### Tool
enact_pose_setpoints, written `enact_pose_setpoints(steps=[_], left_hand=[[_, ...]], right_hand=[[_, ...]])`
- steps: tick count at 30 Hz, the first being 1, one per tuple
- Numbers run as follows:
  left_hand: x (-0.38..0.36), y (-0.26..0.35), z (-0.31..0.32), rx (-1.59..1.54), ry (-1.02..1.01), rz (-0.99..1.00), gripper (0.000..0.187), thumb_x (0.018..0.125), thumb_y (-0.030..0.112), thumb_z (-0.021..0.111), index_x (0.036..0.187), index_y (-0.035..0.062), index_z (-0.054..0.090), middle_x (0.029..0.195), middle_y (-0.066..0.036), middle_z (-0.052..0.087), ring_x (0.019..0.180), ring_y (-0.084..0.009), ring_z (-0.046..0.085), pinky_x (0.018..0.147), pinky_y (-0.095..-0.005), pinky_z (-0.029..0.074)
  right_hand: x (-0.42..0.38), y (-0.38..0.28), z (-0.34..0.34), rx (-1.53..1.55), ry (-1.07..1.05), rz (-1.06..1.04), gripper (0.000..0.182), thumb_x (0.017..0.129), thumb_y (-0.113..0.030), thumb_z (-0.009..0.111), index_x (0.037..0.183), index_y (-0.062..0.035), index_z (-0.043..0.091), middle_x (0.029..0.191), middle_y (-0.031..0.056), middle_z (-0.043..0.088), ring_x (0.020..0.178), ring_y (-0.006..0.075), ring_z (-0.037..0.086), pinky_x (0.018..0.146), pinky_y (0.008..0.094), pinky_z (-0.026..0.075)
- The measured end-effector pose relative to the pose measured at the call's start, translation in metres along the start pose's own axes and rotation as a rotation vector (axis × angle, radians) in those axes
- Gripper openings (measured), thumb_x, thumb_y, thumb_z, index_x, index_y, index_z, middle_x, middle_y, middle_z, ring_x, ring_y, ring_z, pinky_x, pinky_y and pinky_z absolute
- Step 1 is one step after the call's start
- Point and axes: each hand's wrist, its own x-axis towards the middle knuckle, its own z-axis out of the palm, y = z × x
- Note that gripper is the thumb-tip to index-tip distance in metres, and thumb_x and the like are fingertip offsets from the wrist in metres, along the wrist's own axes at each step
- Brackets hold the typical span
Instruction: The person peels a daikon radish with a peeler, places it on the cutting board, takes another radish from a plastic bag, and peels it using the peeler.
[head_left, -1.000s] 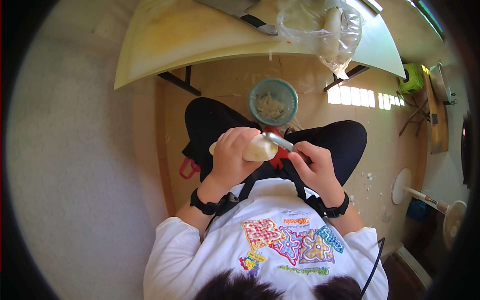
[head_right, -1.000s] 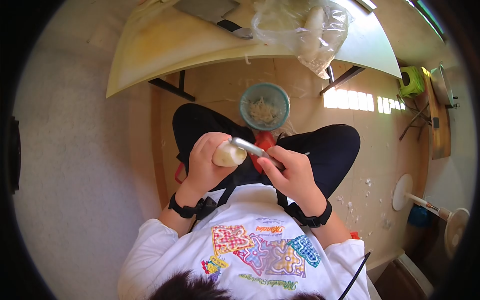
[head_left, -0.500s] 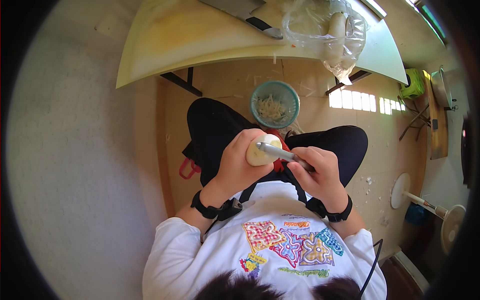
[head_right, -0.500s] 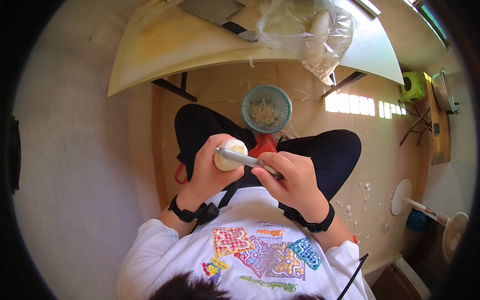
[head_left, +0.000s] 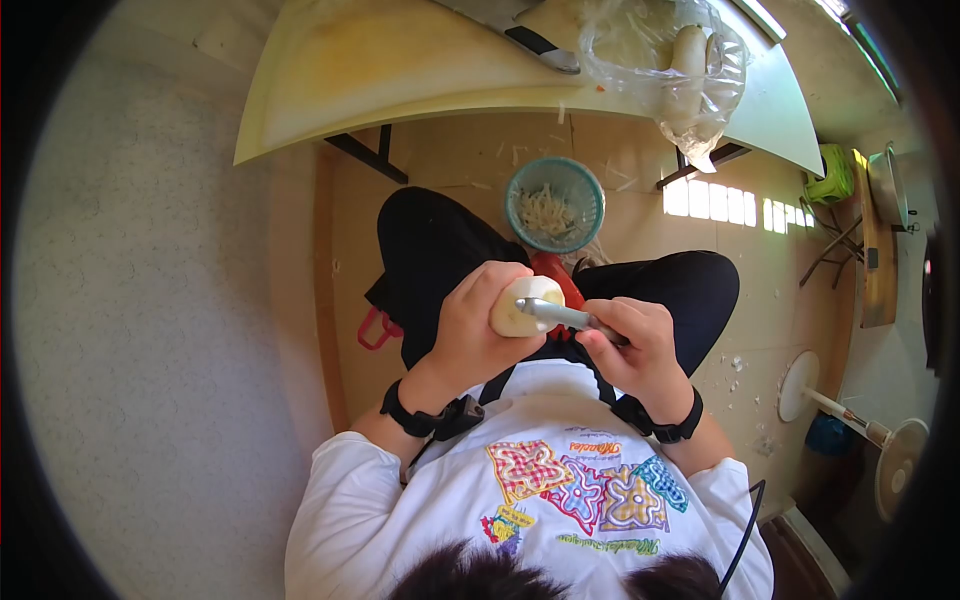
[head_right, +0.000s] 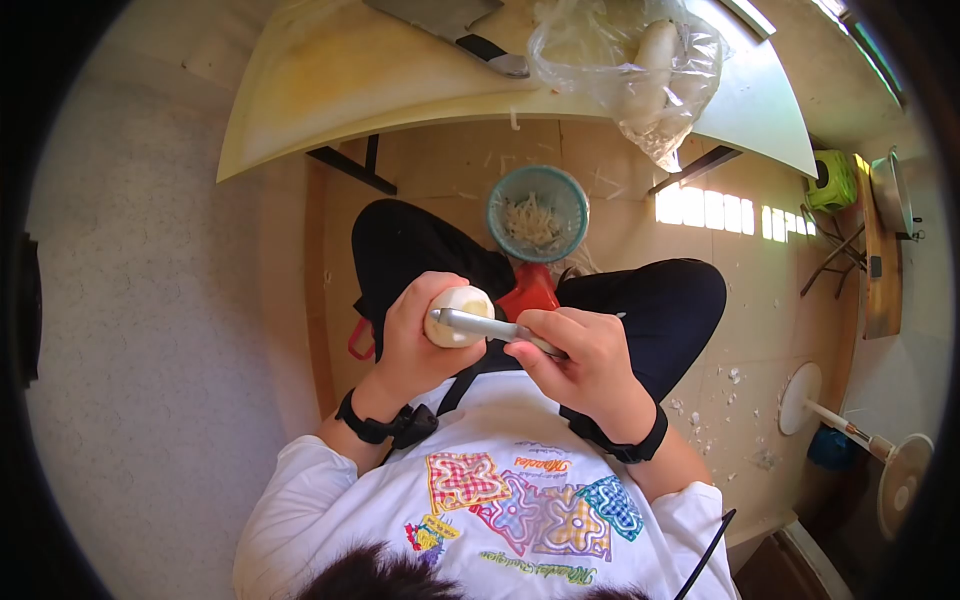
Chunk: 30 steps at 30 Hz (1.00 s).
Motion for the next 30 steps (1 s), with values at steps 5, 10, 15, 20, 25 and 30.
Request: enact_pose_setpoints(steps=[5,10,15,20,25,30], left_hand=[[-0.003,-0.006,-0.001,0.002,0.024,0.008,0.054,0.065,0.002,0.078,0.114,0.0060,0.056,0.100,-0.009,0.064,0.086,-0.0219,0.065,0.077,-0.0327,0.053],[-0.003,0.008,-0.007,0.000,-0.028,0.397,0.059,0.066,0.002,0.084,0.116,0.0075,0.053,0.100,-0.012,0.065,0.087,-0.0288,0.066,0.076,-0.0394,0.054],[0.009,0.004,-0.008,-0.120,-0.004,0.230,0.058,0.064,-0.001,0.081,0.114,0.0069,0.052,0.102,-0.010,0.065,0.089,-0.0233,0.065,0.076,-0.0334,0.053],[0.003,-0.001,0.006,-0.179,-0.016,0.089,0.056,0.065,-0.002,0.079,0.113,0.0075,0.053,0.101,-0.008,0.064,0.088,-0.0190,0.064,0.078,-0.0316,0.052],[0.004,0.001,0.008,-0.176,-0.024,0.040,0.055,0.065,-0.001,0.079,0.113,0.0078,0.054,0.102,-0.007,0.064,0.089,-0.0173,0.064,0.078,-0.0303,0.052],[0.004,0.001,0.003,-0.150,-0.064,0.003,0.060,0.062,0.004,0.082,0.115,0.0078,0.055,0.103,-0.007,0.063,0.090,-0.0186,0.064,0.079,-0.0306,0.052]], right_hand=[[0.003,0.001,0.004,0.017,0.005,0.064,0.013,0.082,-0.014,0.075,0.089,-0.0051,0.068,0.061,0.0065,0.056,0.048,0.0196,0.052,0.047,0.0288,0.040],[-0.003,0.050,0.011,-0.030,0.167,0.469,0.019,0.095,-0.021,0.066,0.090,-0.0033,0.070,0.059,0.0053,0.055,0.051,0.0099,0.048,0.048,0.0270,0.038],[-0.020,0.070,-0.020,0.544,0.293,0.746,0.031,0.102,-0.028,0.056,0.085,-0.0031,0.060,0.057,-0.0087,0.038,0.049,0.0011,0.031,0.045,0.0219,0.021],[-0.017,0.034,-0.024,0.568,0.194,0.676,0.029,0.102,-0.024,0.055,0.085,-0.0018,0.060,0.060,-0.0075,0.042,0.052,0.0012,0.032,0.047,0.0210,0.022],[-0.007,-0.003,-0.028,0.164,0.058,0.166,0.013,0.084,-0.011,0.071,0.090,0.0003,0.067,0.061,0.0003,0.052,0.051,0.0084,0.045,0.049,0.0238,0.035],[0.006,-0.017,-0.027,-0.004,-0.062,-0.073,0.022,0.073,-0.014,0.080,0.090,-0.0047,0.070,0.059,0.0039,0.056,0.047,0.0168,0.052,0.044,0.0280,0.038]])
